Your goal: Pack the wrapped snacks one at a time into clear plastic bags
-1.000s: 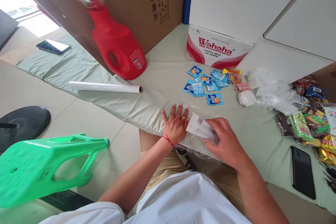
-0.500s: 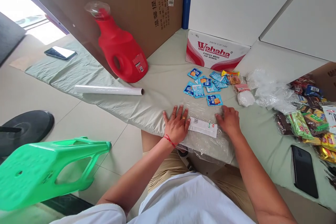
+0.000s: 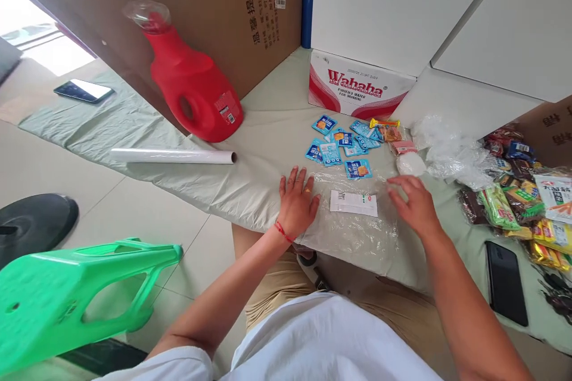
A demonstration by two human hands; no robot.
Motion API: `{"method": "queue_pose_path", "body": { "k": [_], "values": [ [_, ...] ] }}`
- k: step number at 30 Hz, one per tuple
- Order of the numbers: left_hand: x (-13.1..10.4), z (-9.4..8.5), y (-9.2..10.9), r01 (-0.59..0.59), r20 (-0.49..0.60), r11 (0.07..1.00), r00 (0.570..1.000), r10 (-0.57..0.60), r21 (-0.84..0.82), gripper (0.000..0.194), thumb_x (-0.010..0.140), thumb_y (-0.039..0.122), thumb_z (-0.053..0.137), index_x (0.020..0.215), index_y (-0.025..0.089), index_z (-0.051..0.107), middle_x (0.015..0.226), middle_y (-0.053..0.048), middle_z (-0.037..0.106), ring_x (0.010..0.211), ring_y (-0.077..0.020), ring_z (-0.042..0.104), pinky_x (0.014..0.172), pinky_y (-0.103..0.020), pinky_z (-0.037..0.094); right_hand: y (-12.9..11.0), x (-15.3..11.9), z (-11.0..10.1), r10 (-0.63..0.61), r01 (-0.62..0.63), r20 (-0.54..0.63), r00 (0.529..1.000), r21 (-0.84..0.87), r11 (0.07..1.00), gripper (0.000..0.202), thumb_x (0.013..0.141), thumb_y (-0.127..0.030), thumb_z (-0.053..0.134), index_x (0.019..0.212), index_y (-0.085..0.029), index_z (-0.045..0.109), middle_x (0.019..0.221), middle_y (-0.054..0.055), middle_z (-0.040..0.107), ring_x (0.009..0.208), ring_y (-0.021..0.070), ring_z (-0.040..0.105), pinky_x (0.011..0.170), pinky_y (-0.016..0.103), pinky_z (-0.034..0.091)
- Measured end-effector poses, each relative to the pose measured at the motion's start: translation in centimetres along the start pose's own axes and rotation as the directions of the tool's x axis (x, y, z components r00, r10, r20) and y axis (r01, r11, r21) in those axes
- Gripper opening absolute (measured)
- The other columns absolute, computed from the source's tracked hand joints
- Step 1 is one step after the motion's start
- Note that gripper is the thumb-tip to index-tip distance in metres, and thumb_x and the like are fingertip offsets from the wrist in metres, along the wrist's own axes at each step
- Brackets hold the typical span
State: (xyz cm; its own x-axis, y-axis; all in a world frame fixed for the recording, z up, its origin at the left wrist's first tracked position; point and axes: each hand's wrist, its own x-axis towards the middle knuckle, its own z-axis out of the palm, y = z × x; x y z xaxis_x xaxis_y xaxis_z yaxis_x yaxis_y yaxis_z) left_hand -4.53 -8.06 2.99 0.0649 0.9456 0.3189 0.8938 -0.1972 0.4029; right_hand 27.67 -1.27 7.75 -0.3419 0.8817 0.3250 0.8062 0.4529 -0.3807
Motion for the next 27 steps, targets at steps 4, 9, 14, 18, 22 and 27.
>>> {"method": "queue_pose_path", "body": {
  "k": [4, 9, 14, 18, 22, 27],
  "values": [
    [-3.5, -1.1, -1.6, -0.496, 0.04, 0.837, 0.854, 0.518, -0.231, 0.045, 0.098, 0.041, 0.057, 0.138, 0.021, 0.055, 0.147, -0.017, 0.058, 0.152, -0.0293, 0.039, 0.124, -0.055, 0.034, -1.6, -8.0, -1.0, -0.146, 0.103, 0.242, 0.959, 0.182, 0.978, 0.045, 0.095, -0.044, 0.067, 0.137, -0.03, 0.06, 0.135, 0.01, 0.06, 0.128, 0.0273, 0.056, 0.106, 0.045, 0.051],
    [-7.0, -1.8, -3.5, -0.511, 0.167, 0.796, 0.797, 0.58, -0.324, 0.035, 0.096, 0.039, 0.063, 0.123, 0.018, 0.058, 0.145, -0.022, 0.058, 0.149, -0.0326, 0.043, 0.122, -0.059, 0.036, -2.2, -14.3, 1.0, -0.101, 0.065, 0.182, 0.978, 0.197, 0.978, 0.025, 0.098, -0.032, 0.062, 0.122, -0.03, 0.07, 0.132, 0.009, 0.065, 0.123, 0.0281, 0.059, 0.102, 0.051, 0.054],
    [-6.7, -3.8, -3.9, -0.341, 0.204, 0.822, 0.859, 0.469, -0.456, 0.019, 0.101, 0.018, 0.047, 0.102, 0.022, 0.065, 0.125, -0.011, 0.072, 0.138, -0.0213, 0.056, 0.118, -0.043, 0.045, -2.7, -14.7, 0.8, -0.006, -0.044, 0.163, 0.987, 0.304, 0.952, 0.019, 0.099, -0.027, 0.059, 0.108, -0.034, 0.073, 0.112, 0.005, 0.074, 0.115, 0.0273, 0.064, 0.099, 0.051, 0.056],
    [-4.3, -4.9, -3.4, -0.04, 0.323, 0.867, 0.919, 0.227, -0.497, 0.023, 0.101, 0.029, 0.045, 0.103, 0.023, 0.067, 0.107, -0.007, 0.077, 0.106, -0.0193, 0.072, 0.093, -0.032, 0.057, -1.8, -11.8, -0.7, 0.15, -0.253, 0.272, 0.951, 0.399, 0.881, 0.02, 0.098, -0.043, 0.059, 0.098, -0.028, 0.073, 0.098, 0.005, 0.074, 0.099, 0.025, 0.068, 0.089, 0.041, 0.057],
    [-0.2, -4.6, -3.0, 0.204, 0.408, 0.9, 0.912, -0.031, -0.386, 0.022, 0.095, 0.034, 0.048, 0.096, 0.023, 0.067, 0.081, 0.0, 0.074, 0.075, -0.018, 0.07, 0.074, -0.029, 0.053, 0.1, -6.4, -0.2, 0.355, -0.466, 0.318, 0.879, 0.413, 0.782, 0.037, 0.092, -0.056, 0.06, 0.096, -0.022, 0.073, 0.078, 0.003, 0.068, 0.073, 0.0191, 0.063, 0.069, 0.031, 0.052],
    [4.7, -2.5, -2.7, 0.287, 0.38, 0.939, 0.903, -0.2, -0.188, 0.018, 0.088, 0.031, 0.055, 0.096, 0.021, 0.067, 0.084, -0.004, 0.072, 0.079, -0.0225, 0.068, 0.077, -0.033, 0.052, 1.6, -1.4, 2.7, 0.433, -0.474, 0.223, 0.873, 0.178, 0.863, 0.034, 0.093, -0.045, 0.052, 0.096, -0.019, 0.073, 0.078, 0.004, 0.068, 0.072, 0.0195, 0.058, 0.07, 0.032, 0.046]
  ]
}}
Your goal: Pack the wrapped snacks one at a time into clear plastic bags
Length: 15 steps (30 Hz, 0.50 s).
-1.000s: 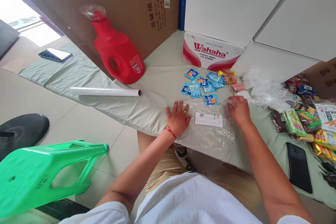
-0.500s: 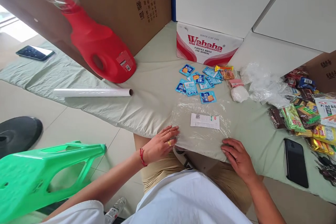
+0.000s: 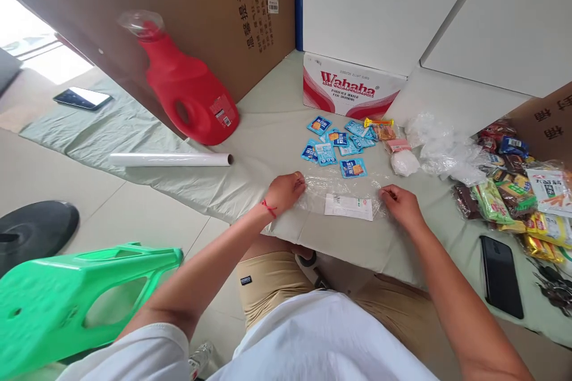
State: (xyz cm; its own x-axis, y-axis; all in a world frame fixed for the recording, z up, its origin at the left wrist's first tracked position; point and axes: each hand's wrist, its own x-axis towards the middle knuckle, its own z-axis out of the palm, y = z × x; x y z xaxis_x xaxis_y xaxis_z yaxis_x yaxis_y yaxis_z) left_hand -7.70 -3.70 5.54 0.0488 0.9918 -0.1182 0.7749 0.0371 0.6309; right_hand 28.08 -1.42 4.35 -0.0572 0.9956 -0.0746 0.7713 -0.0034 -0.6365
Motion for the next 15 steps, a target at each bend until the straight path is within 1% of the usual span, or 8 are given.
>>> {"method": "queue_pose_path", "body": {
  "k": [3, 5, 8, 10, 11, 12, 13, 15],
  "values": [
    [1.9, 0.2, -0.3, 0.008, -0.136, 0.997, 0.991, 0.002, 0.076, 0.026, 0.083, 0.024, 0.06, 0.107, 0.017, 0.066, 0.105, -0.011, 0.07, 0.096, -0.0263, 0.067, 0.088, -0.039, 0.053, 0.2, 0.5, 1.1, -0.081, 0.053, -0.086, 0.993, -0.291, 0.955, 0.031, 0.094, -0.035, 0.048, 0.101, -0.018, 0.074, 0.091, 0.01, 0.07, 0.091, 0.026, 0.057, 0.083, 0.037, 0.045],
    [2.2, -0.2, -0.9, 0.005, -0.327, 0.998, 0.945, 0.017, 0.064, 0.033, 0.08, 0.022, 0.063, 0.112, 0.016, 0.065, 0.118, -0.014, 0.065, 0.11, -0.0286, 0.063, 0.098, -0.042, 0.051, 0.4, 0.2, 1.1, -0.132, 0.058, -0.152, 0.98, -0.411, 0.91, 0.034, 0.094, -0.031, 0.047, 0.111, -0.016, 0.073, 0.099, 0.014, 0.069, 0.099, 0.0298, 0.054, 0.089, 0.041, 0.044],
    [0.9, -1.2, -1.2, 0.022, -0.66, 0.998, 0.751, 0.019, 0.053, 0.029, 0.081, 0.02, 0.059, 0.109, 0.015, 0.064, 0.119, -0.016, 0.061, 0.119, -0.0311, 0.057, 0.106, -0.049, 0.046, 0.3, 0.0, 0.2, -0.193, 0.051, -0.262, 0.946, -0.468, 0.882, 0.038, 0.093, -0.026, 0.047, 0.12, -0.013, 0.07, 0.11, 0.018, 0.066, 0.105, 0.0325, 0.052, 0.096, 0.045, 0.042],
    [-1.1, -1.2, -0.3, -0.016, -0.778, 0.996, 0.623, 0.079, 0.089, 0.024, 0.085, 0.018, 0.053, 0.105, 0.016, 0.065, 0.113, -0.016, 0.063, 0.118, -0.0314, 0.057, 0.107, -0.052, 0.044, -0.5, 0.6, -0.6, -0.253, 0.098, -0.293, 0.922, -0.456, 0.885, 0.038, 0.094, -0.024, 0.046, 0.121, -0.012, 0.069, 0.115, 0.019, 0.065, 0.109, 0.0328, 0.051, 0.1, 0.046, 0.04],
    [-2.3, -0.7, 0.6, -0.073, -0.785, 0.99, 0.604, 0.14, 0.12, 0.021, 0.086, 0.017, 0.051, 0.102, 0.017, 0.065, 0.109, -0.015, 0.065, 0.116, -0.0307, 0.059, 0.106, -0.053, 0.044, -1.2, 1.2, -0.8, -0.29, 0.145, -0.28, 0.915, -0.442, 0.885, 0.037, 0.095, -0.024, 0.045, 0.123, -0.013, 0.067, 0.116, 0.018, 0.065, 0.111, 0.0325, 0.051, 0.101, 0.046, 0.039],
    [-3.5, 0.0, 1.6, -0.173, -0.736, 0.972, 0.635, 0.234, 0.16, 0.021, 0.088, 0.017, 0.049, 0.099, 0.019, 0.066, 0.105, -0.014, 0.067, 0.112, -0.0291, 0.061, 0.104, -0.051, 0.045, -2.1, 1.8, -0.8, -0.33, 0.204, -0.244, 0.912, -0.428, 0.88, 0.037, 0.097, -0.025, 0.044, 0.125, -0.013, 0.066, 0.117, 0.018, 0.065, 0.112, 0.0319, 0.051, 0.103, 0.046, 0.039],
    [-4.5, 1.1, 2.8, -0.323, -0.609, 0.925, 0.699, 0.375, 0.2, 0.023, 0.09, 0.018, 0.047, 0.099, 0.021, 0.068, 0.103, -0.012, 0.069, 0.109, -0.0271, 0.063, 0.101, -0.049, 0.047, -3.0, 2.5, -0.6, -0.366, 0.264, -0.188, 0.911, -0.416, 0.87, 0.039, 0.098, -0.027, 0.044, 0.128, -0.013, 0.064, 0.118, 0.017, 0.065, 0.114, 0.0314, 0.051, 0.104, 0.045, 0.038],
    [-5.7, 3.7, 5.0, -0.602, -0.251, 0.772, 0.73, 0.636, 0.206, 0.032, 0.093, 0.019, 0.044, 0.11, 0.023, 0.071, 0.11, -0.012, 0.073, 0.115, -0.0247, 0.064, 0.101, -0.044, 0.048, -4.9, 4.1, 0.4, -0.384, 0.34, -0.032, 0.923, -0.405, 0.849, 0.045, 0.099, -0.032, 0.048, 0.138, -0.011, 0.058, 0.123, 0.018, 0.065, 0.119, 0.0315, 0.05, 0.105, 0.043, 0.037]
  ]
}}
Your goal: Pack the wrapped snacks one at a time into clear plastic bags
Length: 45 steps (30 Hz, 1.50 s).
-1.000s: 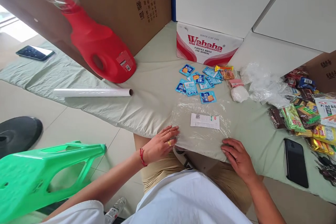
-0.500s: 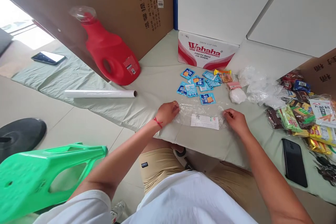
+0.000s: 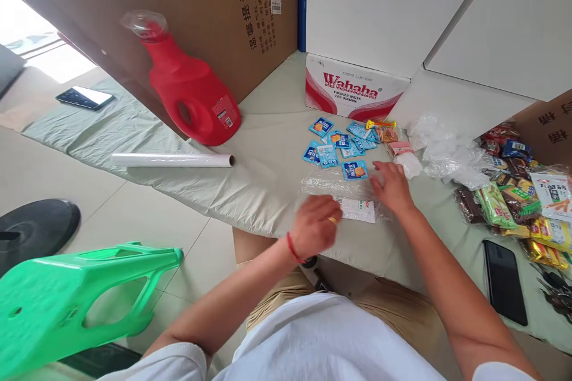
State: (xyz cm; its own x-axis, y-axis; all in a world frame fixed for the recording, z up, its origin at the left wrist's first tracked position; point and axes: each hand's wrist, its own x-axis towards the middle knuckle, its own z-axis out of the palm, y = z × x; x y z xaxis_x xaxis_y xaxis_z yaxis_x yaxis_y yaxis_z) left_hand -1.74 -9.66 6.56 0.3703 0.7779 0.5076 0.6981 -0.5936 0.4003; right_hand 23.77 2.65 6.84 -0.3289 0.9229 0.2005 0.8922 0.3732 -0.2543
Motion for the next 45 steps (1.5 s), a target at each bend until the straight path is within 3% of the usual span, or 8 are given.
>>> {"method": "queue_pose_path", "body": {
  "k": [4, 9, 15, 20, 26, 33, 40, 45],
  "values": [
    [0.9, 4.8, 2.1, 0.087, 0.291, 0.995, 0.952, -0.096, 0.044, 0.044, 0.098, 0.018, 0.042, 0.135, 0.018, 0.063, 0.141, -0.012, 0.065, 0.134, -0.0269, 0.055, 0.107, -0.044, 0.044, -2.3, 3.4, 2.0, 0.023, -0.017, 0.258, 0.966, -0.026, 1.0, 0.054, 0.089, -0.035, 0.067, 0.137, -0.013, 0.06, 0.113, 0.016, 0.07, 0.112, 0.0329, 0.053, 0.093, 0.039, 0.042],
    [0.8, 7.2, 0.5, 0.097, 0.344, 0.984, 0.928, -0.144, 0.151, 0.045, 0.102, 0.018, 0.039, 0.142, 0.018, 0.059, 0.15, -0.012, 0.059, 0.138, -0.0264, 0.051, 0.103, -0.044, 0.044, -2.4, 4.8, 1.9, -0.017, 0.003, 0.352, 0.936, 0.04, 0.999, 0.018, 0.09, -0.027, 0.063, 0.101, -0.02, 0.076, 0.077, 0.004, 0.069, 0.086, 0.0227, 0.059, 0.079, 0.03, 0.044],
    [0.4, 7.2, 0.7, 0.106, 0.314, 0.98, 0.937, -0.155, 0.167, 0.045, 0.102, 0.016, 0.039, 0.141, 0.022, 0.061, 0.148, -0.01, 0.061, 0.138, -0.0276, 0.05, 0.104, -0.045, 0.043, -2.9, 0.3, -1.1, -0.274, 0.24, 0.137, 0.952, 0.219, 0.946, 0.025, 0.097, -0.024, 0.052, 0.105, -0.021, 0.075, 0.109, 0.009, 0.063, 0.098, 0.0208, 0.062, 0.085, 0.031, 0.049],
    [0.5, 6.7, 0.7, 0.224, 0.255, 0.969, 0.936, -0.244, 0.106, 0.037, 0.098, 0.02, 0.046, 0.122, 0.023, 0.073, 0.126, -0.011, 0.072, 0.123, -0.031, 0.058, 0.102, -0.051, 0.046, -2.9, -6.2, 0.1, -0.391, 0.344, 0.214, 0.895, 0.226, 0.912, 0.044, 0.101, -0.018, 0.038, 0.13, -0.029, 0.069, 0.098, 0.006, 0.06, 0.084, 0.0181, 0.059, 0.074, 0.028, 0.049],
    [-1.4, 3.2, -1.0, 0.334, 0.046, 0.878, 0.939, -0.34, -0.344, 0.03, 0.085, 0.014, 0.048, 0.083, 0.023, 0.076, 0.1, -0.007, 0.078, 0.105, -0.0236, 0.068, 0.099, -0.046, 0.053, -2.3, -9.1, 2.5, -0.416, 0.355, 0.206, 0.886, 0.278, 0.893, 0.061, 0.094, -0.006, 0.04, 0.147, -0.032, 0.058, 0.101, 0.007, 0.057, 0.09, 0.0196, 0.054, 0.081, 0.033, 0.05],
    [-0.2, -1.3, -5.2, 0.684, -0.296, 0.599, 0.521, -0.801, -0.417, 0.036, 0.099, 0.033, 0.034, 0.092, 0.02, 0.066, 0.099, -0.008, 0.072, 0.092, -0.0212, 0.067, 0.084, -0.036, 0.055, -2.9, -10.6, 1.8, -0.437, 0.359, 0.189, 0.879, 0.339, 0.87, 0.039, 0.1, -0.03, 0.056, 0.137, -0.033, 0.067, 0.118, 0.01, 0.057, 0.103, 0.0242, 0.052, 0.095, 0.048, 0.046],
    [-0.4, 0.5, -3.0, 0.558, 0.215, 0.814, 0.785, -0.581, 0.159, 0.032, 0.079, 0.042, 0.074, 0.1, 0.018, 0.071, 0.139, -0.017, 0.061, 0.142, -0.0398, 0.043, 0.115, -0.055, 0.041, -3.4, -11.9, 1.7, -0.36, 0.281, 0.129, 0.924, 0.41, 0.868, 0.036, 0.102, -0.037, 0.055, 0.135, -0.029, 0.066, 0.125, 0.011, 0.061, 0.115, 0.0277, 0.052, 0.102, 0.05, 0.046],
    [-1.6, -2.5, -1.4, 0.709, 0.306, 0.696, 0.641, -0.704, 0.116, 0.01, 0.083, 0.03, 0.063, 0.081, 0.02, 0.064, 0.092, -0.01, 0.072, 0.087, -0.0259, 0.066, 0.079, -0.038, 0.051, -3.8, -12.1, 2.3, -0.277, 0.215, 0.113, 0.954, 0.385, 0.898, 0.052, 0.105, -0.036, 0.048, 0.156, -0.025, 0.043, 0.12, 0.011, 0.065, 0.111, 0.0282, 0.054, 0.102, 0.049, 0.046]
  ]
}}
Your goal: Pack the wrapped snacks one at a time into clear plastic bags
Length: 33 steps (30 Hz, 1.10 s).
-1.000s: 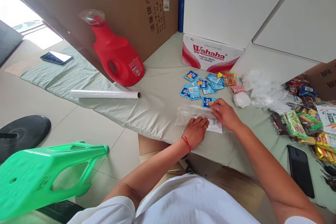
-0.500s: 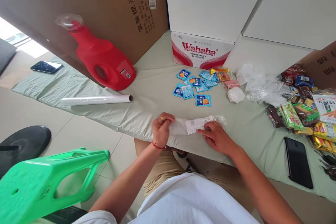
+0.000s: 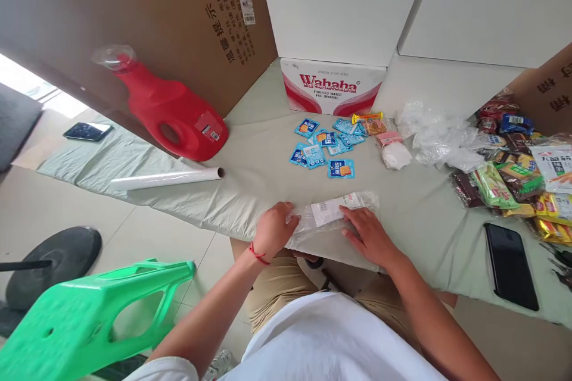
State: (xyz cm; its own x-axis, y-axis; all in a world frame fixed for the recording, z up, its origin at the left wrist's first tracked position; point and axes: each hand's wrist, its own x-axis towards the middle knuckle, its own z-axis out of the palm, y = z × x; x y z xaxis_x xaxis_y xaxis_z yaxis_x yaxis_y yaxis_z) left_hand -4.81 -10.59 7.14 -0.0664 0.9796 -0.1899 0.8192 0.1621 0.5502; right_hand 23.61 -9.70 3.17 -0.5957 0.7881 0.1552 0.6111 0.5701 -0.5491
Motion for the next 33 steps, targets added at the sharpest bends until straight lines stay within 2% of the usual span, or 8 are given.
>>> {"method": "queue_pose_path", "body": {
  "k": [3, 7, 12, 17, 23, 26, 29, 33],
  "values": [
    [0.3, -1.0, 1.5, 0.172, 0.156, 0.89, 0.981, -0.116, -0.422, 0.024, 0.081, 0.041, 0.066, 0.072, 0.022, 0.054, 0.059, 0.001, 0.06, 0.056, -0.0149, 0.052, 0.057, -0.028, 0.039, -0.7, 0.7, 1.0, 0.061, -0.06, 0.001, 0.998, -0.167, 0.984, 0.046, 0.104, -0.034, 0.048, 0.149, -0.025, 0.053, 0.116, 0.012, 0.066, 0.106, 0.0303, 0.054, 0.097, 0.05, 0.047],
    [2.3, 1.5, 5.5, 0.277, 0.265, 0.531, 0.959, -0.101, -0.801, 0.017, 0.08, 0.034, 0.065, 0.077, 0.019, 0.058, 0.075, -0.003, 0.068, 0.061, -0.013, 0.061, 0.056, -0.024, 0.042, -1.5, 1.2, 2.0, 0.098, -0.104, -0.039, 0.994, -0.202, 0.974, 0.047, 0.102, -0.029, 0.05, 0.148, -0.023, 0.056, 0.117, 0.014, 0.065, 0.106, 0.032, 0.054, 0.094, 0.051, 0.047],
    [3.2, 5.8, 8.2, 0.148, 0.149, 0.743, 0.987, -0.066, -0.653, 0.026, 0.084, 0.013, 0.053, 0.099, 0.017, 0.074, 0.111, -0.011, 0.077, 0.097, -0.0228, 0.071, 0.087, -0.034, 0.055, -0.5, -0.1, 0.7, 0.119, -0.09, -0.204, 0.972, 0.146, 0.985, 0.033, 0.103, -0.029, 0.044, 0.127, -0.026, 0.067, 0.112, 0.009, 0.068, 0.104, 0.0252, 0.06, 0.093, 0.042, 0.051],
    [1.9, 7.4, 8.2, -0.104, 0.082, 0.993, 0.991, 0.108, -0.048, 0.041, 0.092, 0.011, 0.048, 0.12, 0.022, 0.075, 0.124, -0.011, 0.073, 0.105, -0.0282, 0.07, 0.091, -0.039, 0.052, 2.8, -0.1, -1.0, 0.463, -0.515, -0.592, 0.66, 0.093, 0.852, 0.05, 0.098, -0.055, 0.049, 0.126, -0.016, 0.065, 0.104, 0.015, 0.065, 0.102, 0.0305, 0.056, 0.095, 0.049, 0.045],
    [2.5, 6.4, 8.3, -0.143, -0.015, 0.98, 0.989, 0.147, 0.137, 0.03, 0.093, 0.02, 0.056, 0.116, 0.024, 0.076, 0.116, -0.013, 0.068, 0.114, -0.0308, 0.06, 0.094, -0.042, 0.048, 4.2, 1.6, 0.0, 0.545, -0.6, -0.397, 0.739, -0.019, 0.8, 0.032, 0.088, -0.048, 0.059, 0.096, -0.02, 0.073, 0.104, 0.015, 0.062, 0.105, 0.0337, 0.047, 0.095, 0.05, 0.04],
    [3.4, 5.7, 7.6, -0.035, -0.109, 0.992, 0.993, 0.049, 0.119, 0.061, 0.081, 0.033, 0.076, 0.139, 0.022, 0.06, 0.142, -0.016, 0.055, 0.138, -0.0365, 0.044, 0.112, -0.05, 0.038, 3.3, 2.3, -0.4, 0.494, -0.519, -0.417, 0.763, 0.06, 0.852, 0.024, 0.088, -0.04, 0.056, 0.091, -0.021, 0.07, 0.109, 0.013, 0.06, 0.103, 0.0289, 0.051, 0.091, 0.042, 0.042],
    [4.4, 5.2, 7.0, 0.006, -0.011, 0.992, 1.0, -0.005, 0.128, 0.063, 0.074, 0.042, 0.083, 0.129, 0.019, 0.063, 0.157, -0.017, 0.04, 0.154, -0.0391, 0.022, 0.122, -0.053, 0.025, 1.6, 3.5, -1.2, 0.508, -0.518, -0.374, 0.776, 0.081, 0.852, 0.021, 0.092, -0.038, 0.052, 0.093, -0.021, 0.064, 0.096, 0.008, 0.062, 0.08, 0.0204, 0.054, 0.074, 0.032, 0.041],
    [4.9, 4.9, 7.2, -0.047, 0.076, 0.992, 0.996, 0.038, 0.12, 0.038, 0.076, 0.041, 0.079, 0.105, 0.019, 0.067, 0.148, -0.014, 0.049, 0.144, -0.0366, 0.037, 0.114, -0.047, 0.038, -1.3, 5.5, -0.8, 0.475, -0.501, -0.277, 0.835, -0.029, 0.865, 0.019, 0.096, -0.037, 0.049, 0.087, -0.023, 0.058, 0.075, 0.001, 0.061, 0.067, 0.0173, 0.05, 0.062, 0.028, 0.031]
  ]
}}
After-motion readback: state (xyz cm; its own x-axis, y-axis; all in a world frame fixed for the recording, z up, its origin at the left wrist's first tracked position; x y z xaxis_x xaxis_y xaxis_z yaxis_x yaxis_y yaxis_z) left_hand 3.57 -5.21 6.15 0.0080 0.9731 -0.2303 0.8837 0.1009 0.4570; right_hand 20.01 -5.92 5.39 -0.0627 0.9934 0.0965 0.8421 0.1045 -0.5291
